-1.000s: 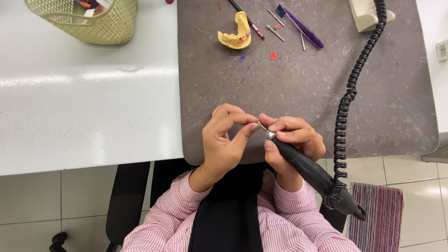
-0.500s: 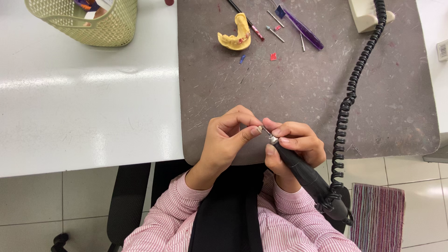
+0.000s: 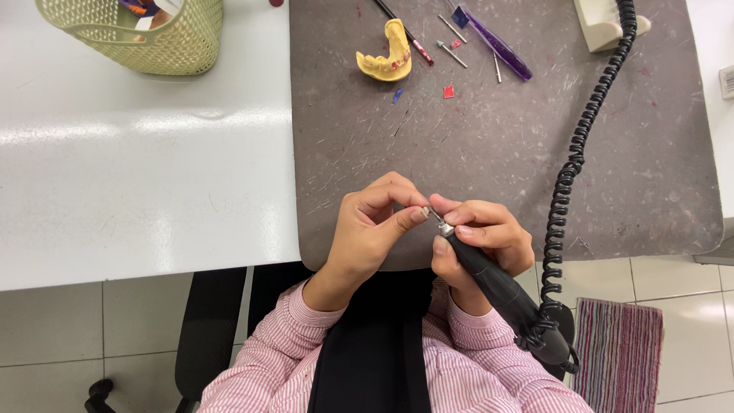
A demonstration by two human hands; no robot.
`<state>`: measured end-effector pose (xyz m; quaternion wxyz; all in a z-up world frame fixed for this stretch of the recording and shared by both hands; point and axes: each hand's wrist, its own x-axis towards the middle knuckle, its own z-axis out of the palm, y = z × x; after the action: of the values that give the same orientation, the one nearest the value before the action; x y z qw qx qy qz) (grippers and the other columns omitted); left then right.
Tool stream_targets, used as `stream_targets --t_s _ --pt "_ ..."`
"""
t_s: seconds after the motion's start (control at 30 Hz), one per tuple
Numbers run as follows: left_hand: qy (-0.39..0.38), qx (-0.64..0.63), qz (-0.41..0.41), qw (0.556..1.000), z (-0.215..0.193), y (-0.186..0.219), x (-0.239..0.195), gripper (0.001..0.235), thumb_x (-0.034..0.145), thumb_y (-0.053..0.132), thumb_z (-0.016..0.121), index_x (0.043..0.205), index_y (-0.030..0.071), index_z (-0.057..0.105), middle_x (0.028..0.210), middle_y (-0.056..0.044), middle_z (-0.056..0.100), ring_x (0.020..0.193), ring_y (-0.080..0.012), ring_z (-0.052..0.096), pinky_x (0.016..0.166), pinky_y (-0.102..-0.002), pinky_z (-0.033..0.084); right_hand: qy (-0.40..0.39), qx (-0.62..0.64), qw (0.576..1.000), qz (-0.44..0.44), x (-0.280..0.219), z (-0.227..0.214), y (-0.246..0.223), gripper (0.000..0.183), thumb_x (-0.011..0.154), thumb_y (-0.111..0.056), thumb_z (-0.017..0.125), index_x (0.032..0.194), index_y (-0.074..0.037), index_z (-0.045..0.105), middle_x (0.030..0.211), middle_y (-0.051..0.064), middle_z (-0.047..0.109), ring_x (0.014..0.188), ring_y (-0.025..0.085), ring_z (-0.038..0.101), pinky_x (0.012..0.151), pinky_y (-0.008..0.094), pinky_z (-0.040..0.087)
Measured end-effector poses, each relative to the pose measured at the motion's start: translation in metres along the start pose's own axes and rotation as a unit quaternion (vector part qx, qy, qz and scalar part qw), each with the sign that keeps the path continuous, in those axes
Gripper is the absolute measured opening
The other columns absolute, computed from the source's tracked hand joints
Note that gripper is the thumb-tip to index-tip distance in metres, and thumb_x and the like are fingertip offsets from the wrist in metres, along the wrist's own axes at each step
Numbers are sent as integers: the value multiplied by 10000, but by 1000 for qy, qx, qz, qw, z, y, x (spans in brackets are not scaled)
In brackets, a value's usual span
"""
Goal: The person assembles a dental prosthesis by placing small colored components into a yellow jaw model. They use a rotary tool to grind and shape a small metal piece, then insert it into the model. The person repeats this process with additional components.
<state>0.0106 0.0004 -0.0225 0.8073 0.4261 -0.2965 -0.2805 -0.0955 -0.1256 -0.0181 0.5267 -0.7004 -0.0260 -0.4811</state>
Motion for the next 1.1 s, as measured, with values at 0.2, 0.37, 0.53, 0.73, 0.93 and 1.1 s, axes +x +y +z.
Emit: stream_targets --t_s 0.2,0.37,0.53,0.73,0.93,1.1 --pt "7 6 6 1000 -1 0 0 43 983 18 735 1021 -3 733 1030 -42 647 981 -116 600 908 -272 475 -8 -18 1000 -20 4 1 1 301 805 37 769 1033 -34 586 1051 174 673 905 223 739 890 467 681" --pt "6 3 4 1000 -2 -1 1 47 984 30 732 1021 1 733 1021 -36 644 972 -113 602 896 -269 478 -7 -22 1000 -18 6 4 -3 305 800 39 778 1018 -47 584 1043 166 687 937 253 757 886 460 681" --pt "5 -2 -3 1000 -2 -2 1 55 981 40 734 1021 3 735 1016 -28 641 961 -109 604 888 -265 485 -11 -23 999 -34 8 6 -4 302 798 47 779 1010 -37 581 1033 170 679 981 277 755 887 469 677" --pt "15 -3 -16 1000 -4 -4 2 56 993 64 732 1014 12 734 1010 -18 641 942 -98 605 868 -251 481 -14 23 999 -22 7 2 2 279 814 33 773 986 -34 563 1027 160 661 967 275 749 907 481 672" --pt "27 -11 -9 1000 -4 -4 2 65 989 76 733 1024 22 740 1016 -13 664 955 -90 613 889 -246 484 49 258 959 108 20 -12 12 160 974 -155 646 969 -17 565 994 140 606 843 243 669 663 321 573" --pt "36 -31 -1 999 -5 -6 2 62 993 77 737 1025 26 750 1004 -6 654 933 -90 606 869 -247 478 -38 340 875 342 73 -77 -3 244 1029 -182 595 897 18 543 883 146 596 643 127 508 529 244 367"
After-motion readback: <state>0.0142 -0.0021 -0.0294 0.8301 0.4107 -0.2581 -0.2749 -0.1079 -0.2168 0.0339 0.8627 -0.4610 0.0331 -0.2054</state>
